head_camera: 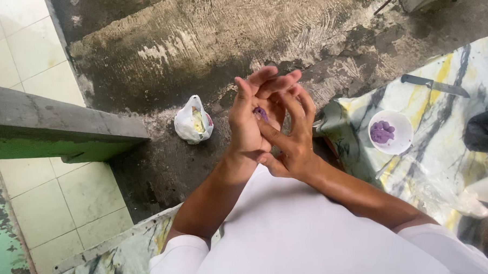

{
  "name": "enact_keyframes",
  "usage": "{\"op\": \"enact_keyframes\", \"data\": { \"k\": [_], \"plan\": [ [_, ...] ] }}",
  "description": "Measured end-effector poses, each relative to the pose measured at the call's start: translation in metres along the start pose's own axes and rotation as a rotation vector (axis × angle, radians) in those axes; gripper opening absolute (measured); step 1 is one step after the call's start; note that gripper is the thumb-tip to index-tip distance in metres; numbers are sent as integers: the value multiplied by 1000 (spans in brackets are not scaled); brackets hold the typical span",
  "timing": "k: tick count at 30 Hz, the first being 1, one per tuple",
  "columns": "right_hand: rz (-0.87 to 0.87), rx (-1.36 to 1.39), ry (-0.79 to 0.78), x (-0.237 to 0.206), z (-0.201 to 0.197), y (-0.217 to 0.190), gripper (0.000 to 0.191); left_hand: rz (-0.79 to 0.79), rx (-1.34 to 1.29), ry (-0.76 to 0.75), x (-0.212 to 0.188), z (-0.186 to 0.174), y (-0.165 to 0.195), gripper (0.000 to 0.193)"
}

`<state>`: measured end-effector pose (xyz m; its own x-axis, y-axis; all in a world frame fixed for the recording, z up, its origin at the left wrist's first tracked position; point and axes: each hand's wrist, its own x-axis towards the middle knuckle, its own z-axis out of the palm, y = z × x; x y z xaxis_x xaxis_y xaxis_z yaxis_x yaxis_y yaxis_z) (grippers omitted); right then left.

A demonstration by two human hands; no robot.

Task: The person pinches portions of purple dough from a bowl and rolls each portion between their palms into round balls, placing the finished balls back into the bowl. They briefly step to a second table with trays of fried food, handle a plastic bag and cloth, then return to rolling more dough balls.

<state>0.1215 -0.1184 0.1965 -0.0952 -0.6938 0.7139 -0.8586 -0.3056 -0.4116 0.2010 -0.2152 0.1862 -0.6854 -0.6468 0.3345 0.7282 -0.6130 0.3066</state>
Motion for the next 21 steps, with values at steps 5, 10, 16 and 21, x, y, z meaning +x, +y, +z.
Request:
{"op": "enact_keyframes", "data": {
  "k": [5, 10, 16, 21],
  "plan": [
    [44, -44, -9, 0, -12, -10, 46, -26, -28, -176, 4, 19, 2, 69],
    [17, -157, -8, 7, -32, -19, 32, -107, 46, -122, 6, 31, 5, 72],
    [48, -128, -15, 15, -58, -17, 35, -181, 80, -55, 1, 34, 0, 73],
    [14, -89, 113, 12, -57, -15, 33, -257, 185, -110, 0, 40, -8, 73]
  ]
}}
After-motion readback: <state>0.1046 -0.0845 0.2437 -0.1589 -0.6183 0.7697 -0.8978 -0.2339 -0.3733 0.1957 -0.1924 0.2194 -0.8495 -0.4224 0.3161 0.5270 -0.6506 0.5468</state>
